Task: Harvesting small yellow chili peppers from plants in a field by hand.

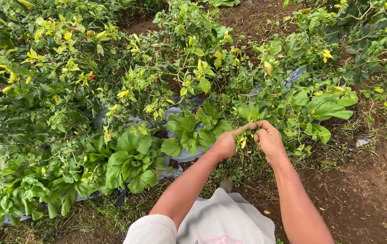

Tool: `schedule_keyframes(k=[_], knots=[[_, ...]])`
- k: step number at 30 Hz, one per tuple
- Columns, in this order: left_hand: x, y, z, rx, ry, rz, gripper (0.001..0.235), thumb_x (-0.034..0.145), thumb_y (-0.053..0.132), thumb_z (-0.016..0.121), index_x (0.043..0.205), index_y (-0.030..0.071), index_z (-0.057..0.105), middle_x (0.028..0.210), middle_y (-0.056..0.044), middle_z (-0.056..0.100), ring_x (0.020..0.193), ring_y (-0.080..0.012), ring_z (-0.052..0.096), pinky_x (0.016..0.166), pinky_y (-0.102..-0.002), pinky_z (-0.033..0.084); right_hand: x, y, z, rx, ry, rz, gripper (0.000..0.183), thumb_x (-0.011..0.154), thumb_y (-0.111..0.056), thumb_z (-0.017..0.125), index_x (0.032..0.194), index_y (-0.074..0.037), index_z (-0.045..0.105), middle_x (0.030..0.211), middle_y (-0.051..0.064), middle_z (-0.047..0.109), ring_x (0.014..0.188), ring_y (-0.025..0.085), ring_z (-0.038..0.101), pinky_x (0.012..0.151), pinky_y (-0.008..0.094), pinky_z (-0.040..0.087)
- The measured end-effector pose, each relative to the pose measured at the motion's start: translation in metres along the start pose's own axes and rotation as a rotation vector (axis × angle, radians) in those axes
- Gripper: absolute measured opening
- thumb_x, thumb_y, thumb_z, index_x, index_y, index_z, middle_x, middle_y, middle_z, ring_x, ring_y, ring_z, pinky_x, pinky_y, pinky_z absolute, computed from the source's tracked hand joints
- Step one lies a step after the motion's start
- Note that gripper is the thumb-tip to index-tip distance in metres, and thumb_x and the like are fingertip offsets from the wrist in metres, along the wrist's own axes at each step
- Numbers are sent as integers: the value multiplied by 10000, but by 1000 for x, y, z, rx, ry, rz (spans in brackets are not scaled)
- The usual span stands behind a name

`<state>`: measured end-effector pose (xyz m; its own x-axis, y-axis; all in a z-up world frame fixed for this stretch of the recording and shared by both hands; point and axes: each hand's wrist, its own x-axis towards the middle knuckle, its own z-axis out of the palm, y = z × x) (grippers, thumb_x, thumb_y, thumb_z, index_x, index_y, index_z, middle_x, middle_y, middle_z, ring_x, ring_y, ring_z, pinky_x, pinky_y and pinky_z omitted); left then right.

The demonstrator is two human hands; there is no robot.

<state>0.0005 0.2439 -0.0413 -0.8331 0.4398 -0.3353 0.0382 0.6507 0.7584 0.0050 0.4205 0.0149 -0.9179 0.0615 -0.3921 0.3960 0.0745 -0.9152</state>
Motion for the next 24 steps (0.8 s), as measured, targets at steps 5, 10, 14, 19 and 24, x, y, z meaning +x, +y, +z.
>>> schedule_keyframes(k=[5,10,14,19,24], knots=[[16,7,-19,-803,-25,-1,678,1018,-50,459,1624,237,365,1454,-148,598,955,-217,649,887,-309,518,0,5,-2,51,54,-150,218,981,2,440,1047,-34,644,771,136,605,663,149,522,557,285,446],[25,-1,-16,-1164,5,-92,540,1033,162,565,1553,69,452,1461,-189,567,1177,-237,637,1083,-353,500,-28,-16,-4,-74,1,-198,217,1002,15,459,1049,-23,667,758,134,629,621,161,569,510,283,467],[19,14,-26,-767,139,-161,489,1019,424,671,1302,30,617,1157,-205,667,1042,-290,677,954,-456,533,-31,6,3,44,-99,-125,199,989,-6,487,1067,-21,669,693,104,576,546,136,529,426,269,447],[12,36,-36,-467,217,-149,448,1040,453,594,1024,32,745,836,-171,720,804,-321,707,715,-506,547,-26,33,9,158,-132,-55,198,1002,-3,483,1105,10,652,714,110,569,556,121,512,428,269,432],[34,2,-10,-301,219,-160,350,1000,436,640,905,113,736,753,-68,712,720,-257,707,689,-423,558,-30,13,19,295,-19,-97,136,1052,-118,549,1103,-35,643,751,89,574,568,121,569,436,259,470]])
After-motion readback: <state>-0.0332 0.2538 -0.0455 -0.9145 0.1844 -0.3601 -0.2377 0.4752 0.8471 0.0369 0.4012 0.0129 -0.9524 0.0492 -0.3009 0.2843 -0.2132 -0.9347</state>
